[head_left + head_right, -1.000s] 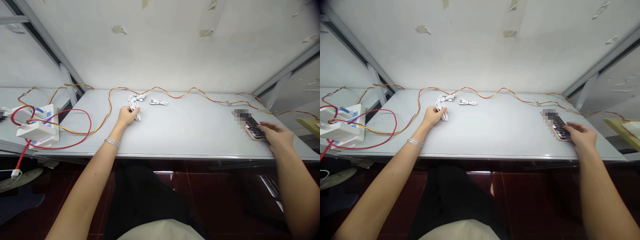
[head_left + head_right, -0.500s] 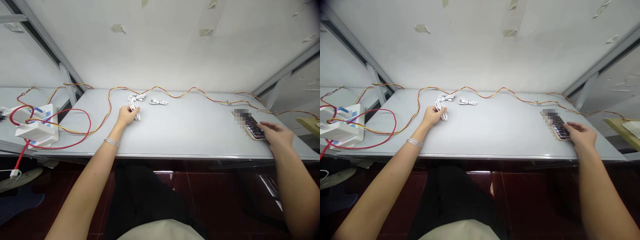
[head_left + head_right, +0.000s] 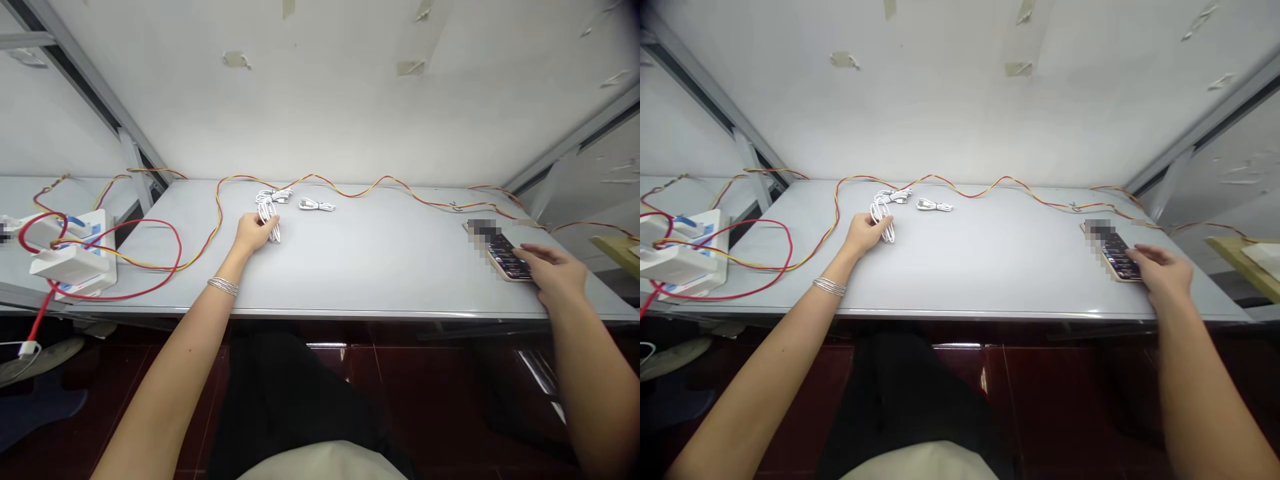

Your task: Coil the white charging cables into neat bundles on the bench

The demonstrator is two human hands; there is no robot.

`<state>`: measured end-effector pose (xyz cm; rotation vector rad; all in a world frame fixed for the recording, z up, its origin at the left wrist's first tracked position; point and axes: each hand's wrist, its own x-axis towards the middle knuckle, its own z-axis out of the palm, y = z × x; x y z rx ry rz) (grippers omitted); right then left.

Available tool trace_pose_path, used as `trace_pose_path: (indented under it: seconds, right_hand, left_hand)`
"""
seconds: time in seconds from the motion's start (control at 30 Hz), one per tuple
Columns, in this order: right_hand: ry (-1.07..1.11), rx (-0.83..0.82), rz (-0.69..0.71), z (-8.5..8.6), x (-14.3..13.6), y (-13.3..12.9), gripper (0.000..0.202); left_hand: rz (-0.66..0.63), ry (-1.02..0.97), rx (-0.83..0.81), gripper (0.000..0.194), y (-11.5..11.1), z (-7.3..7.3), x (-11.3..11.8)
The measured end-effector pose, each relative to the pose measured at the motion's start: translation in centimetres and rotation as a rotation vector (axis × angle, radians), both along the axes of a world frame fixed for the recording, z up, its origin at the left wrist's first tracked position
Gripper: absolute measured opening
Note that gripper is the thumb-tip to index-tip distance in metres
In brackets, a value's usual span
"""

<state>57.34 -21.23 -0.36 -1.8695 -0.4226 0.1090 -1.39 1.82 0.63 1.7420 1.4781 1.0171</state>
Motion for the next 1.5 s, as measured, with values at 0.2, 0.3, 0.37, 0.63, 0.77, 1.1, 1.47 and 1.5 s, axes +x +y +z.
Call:
trace_pose_path:
  seconds: [0.2, 0.3, 0.37, 0.63, 0.77, 1.1, 1.47, 1.5]
  right_hand:
    - [0.009, 0.029, 0.077, -0.7, 1.1, -0.4, 0.041]
    - [0.026, 0.013, 0.077, -0.2, 0.5, -0.3, 0.041]
    - [0.032, -0.022, 0.025, 0.2, -0.1, -0.1, 0.037]
    - [0.010, 0.001, 0.025, -0.2, 0.4, 0.0, 0.040]
    - [0.018, 0.007, 0.056, -0.6, 1.1, -0.2, 0.044]
    - [0.047, 0.015, 0.064, -0.3, 0.8, -0.1, 0.043]
    - [0.080, 0.054, 0.146, 0.0, 0.8, -0.4, 0.044]
    - [0.082, 0.050, 0.139, 0.0, 0.8, -0.4, 0.044]
  left_hand:
    - [-0.003, -0.007, 0.008, 0.037, 0.1, -0.1, 0.0]
    - [0.000, 0.002, 0.005, 0.039, 0.1, -0.1, 0.0]
    - [-0.004, -0.003, -0.003, 0.040, 0.1, -0.1, 0.0]
    - [-0.010, -0.003, -0.001, 0.043, 0.1, -0.1, -0.1]
    - [-0.008, -0.006, -0.003, 0.042, 0.2, -0.2, -0.1]
    - [-0.011, -0.026, -0.016, 0.040, 0.2, -0.3, -0.1]
    - [0.004, -0.017, -0.007, 0.036, 0.1, -0.1, 0.0]
    - [0.008, -0.015, -0.011, 0.036, 0.1, -0.1, 0.0]
